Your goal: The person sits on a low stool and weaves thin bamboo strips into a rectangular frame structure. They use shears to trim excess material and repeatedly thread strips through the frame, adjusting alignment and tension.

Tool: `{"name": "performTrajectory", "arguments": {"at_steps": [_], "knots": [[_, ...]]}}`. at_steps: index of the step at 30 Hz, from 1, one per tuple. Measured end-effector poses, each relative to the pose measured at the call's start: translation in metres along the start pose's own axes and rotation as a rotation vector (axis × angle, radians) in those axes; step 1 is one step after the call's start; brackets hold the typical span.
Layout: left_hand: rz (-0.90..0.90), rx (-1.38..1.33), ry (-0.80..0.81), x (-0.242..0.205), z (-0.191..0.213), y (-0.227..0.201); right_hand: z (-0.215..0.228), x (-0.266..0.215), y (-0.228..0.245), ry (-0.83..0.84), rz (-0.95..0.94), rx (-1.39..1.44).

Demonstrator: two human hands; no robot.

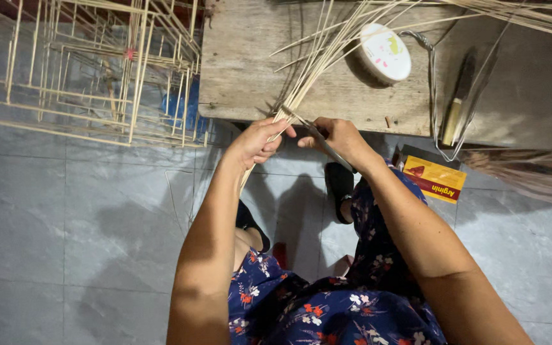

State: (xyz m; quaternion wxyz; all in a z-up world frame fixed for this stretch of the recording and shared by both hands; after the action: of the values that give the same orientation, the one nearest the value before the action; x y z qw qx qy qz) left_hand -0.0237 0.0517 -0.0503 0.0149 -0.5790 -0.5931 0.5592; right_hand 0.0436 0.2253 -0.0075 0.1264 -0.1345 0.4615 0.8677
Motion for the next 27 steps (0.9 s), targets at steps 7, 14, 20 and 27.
{"name": "performTrajectory", "arguments": {"at_steps": [7, 14, 20, 27], "knots": [[0.033, 0.010, -0.007, -0.003, 0.001, 0.002, -0.002, -0.003, -0.009, 0.021, 0.021, -0.049], [0.037, 0.009, -0.005, -0.004, -0.008, 0.002, 0.002, -0.001, 0.001, -0.005, 0.045, -0.010], [0.043, 0.009, 0.007, -0.006, -0.008, 0.001, 0.000, -0.006, 0.000, 0.011, 0.062, -0.042], [-0.033, 0.034, -0.068, -0.009, -0.003, -0.002, -0.003, -0.005, -0.010, 0.027, 0.029, 0.003]]}}
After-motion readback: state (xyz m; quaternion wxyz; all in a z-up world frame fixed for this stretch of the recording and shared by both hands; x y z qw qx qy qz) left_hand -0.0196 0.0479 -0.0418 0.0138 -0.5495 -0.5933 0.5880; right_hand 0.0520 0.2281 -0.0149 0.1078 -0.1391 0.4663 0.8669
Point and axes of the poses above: each hand's wrist, its own x-axis towards the middle knuckle, its own z-axis out of the back of the hand, y = z × x, the point moved 7 cm from there along x, towards the middle knuckle, and after that the axes turned 1 degree about -x, right-handed, at the moved point
